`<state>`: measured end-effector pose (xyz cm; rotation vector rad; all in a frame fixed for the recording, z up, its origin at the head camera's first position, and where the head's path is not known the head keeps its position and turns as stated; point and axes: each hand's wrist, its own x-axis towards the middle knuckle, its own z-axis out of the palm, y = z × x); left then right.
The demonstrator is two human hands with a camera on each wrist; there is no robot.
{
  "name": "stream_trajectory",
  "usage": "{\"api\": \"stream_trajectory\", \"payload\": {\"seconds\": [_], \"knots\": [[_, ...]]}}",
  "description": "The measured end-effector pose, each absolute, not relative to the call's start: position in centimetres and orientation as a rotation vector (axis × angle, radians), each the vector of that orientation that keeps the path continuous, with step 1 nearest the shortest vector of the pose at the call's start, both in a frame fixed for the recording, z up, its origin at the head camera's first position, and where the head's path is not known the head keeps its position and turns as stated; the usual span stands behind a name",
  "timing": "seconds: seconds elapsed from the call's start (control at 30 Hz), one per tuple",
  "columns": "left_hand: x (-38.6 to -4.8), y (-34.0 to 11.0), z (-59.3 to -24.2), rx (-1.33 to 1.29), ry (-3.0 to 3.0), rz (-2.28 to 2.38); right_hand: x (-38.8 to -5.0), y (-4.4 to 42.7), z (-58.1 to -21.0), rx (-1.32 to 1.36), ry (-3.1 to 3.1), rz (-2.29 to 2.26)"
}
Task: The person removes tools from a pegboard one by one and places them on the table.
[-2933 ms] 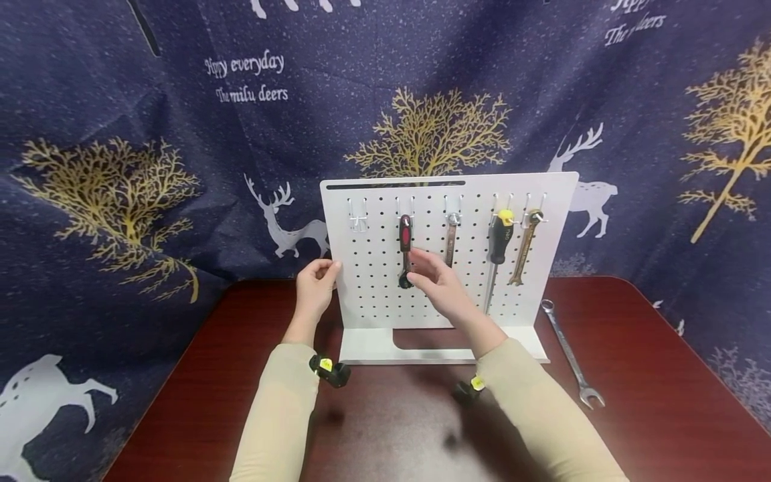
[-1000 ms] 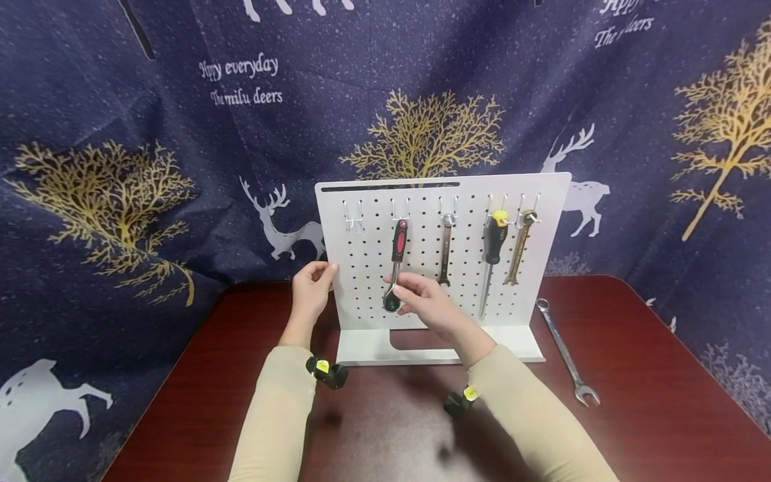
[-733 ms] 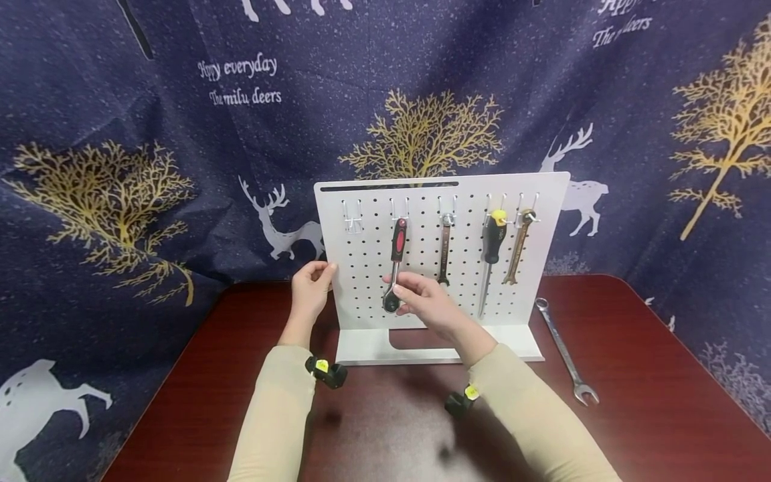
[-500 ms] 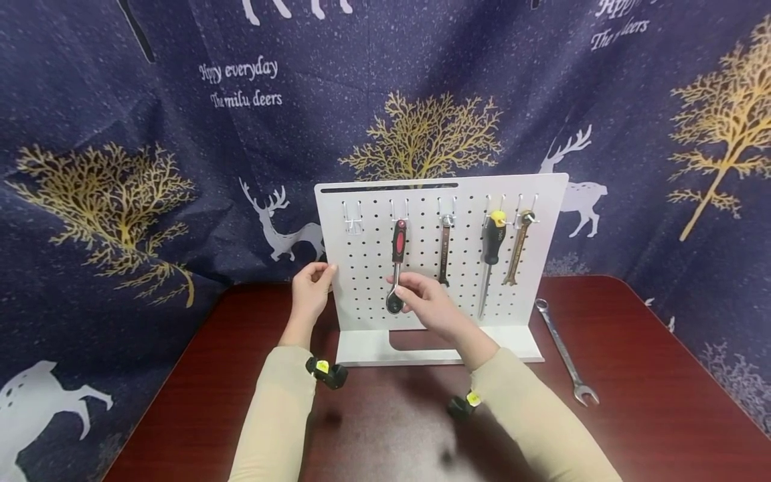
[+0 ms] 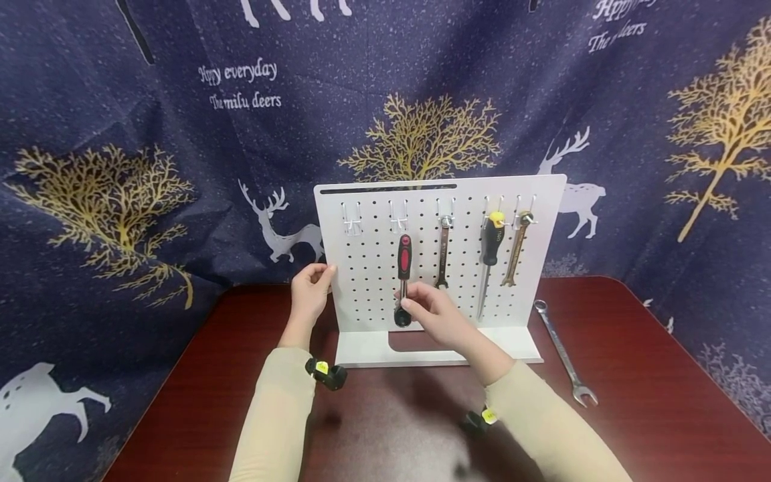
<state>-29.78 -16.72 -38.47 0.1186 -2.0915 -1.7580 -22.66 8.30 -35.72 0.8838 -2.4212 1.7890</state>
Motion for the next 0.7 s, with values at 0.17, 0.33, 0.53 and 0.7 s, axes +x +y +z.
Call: {"api": "stream_trajectory", "payload": {"seconds": [0.17, 0.33, 0.53, 0.7], "knots": [[-29.7, -16.7, -38.3, 0.119, -2.098, -1.763, -22.2, 9.4, -36.2, 0.813, -2.438, 1.787], [-29.7, -16.7, -38.3, 0.121, -2.097, -1.765, -21.9, 10.9, -36.7, 0.738, -2.457, 1.792], [-29.7, -16.7, -38.3, 0.127, -2.106, -1.766, -21.6, 12.9, -37.2, 0.654, -2.479, 1.757], [-29.6, -16.7, -38.3, 0.131, -2.099, -1.776, -21.5, 14.3, -37.7, 0.586, -2.484, 1.698]]}}
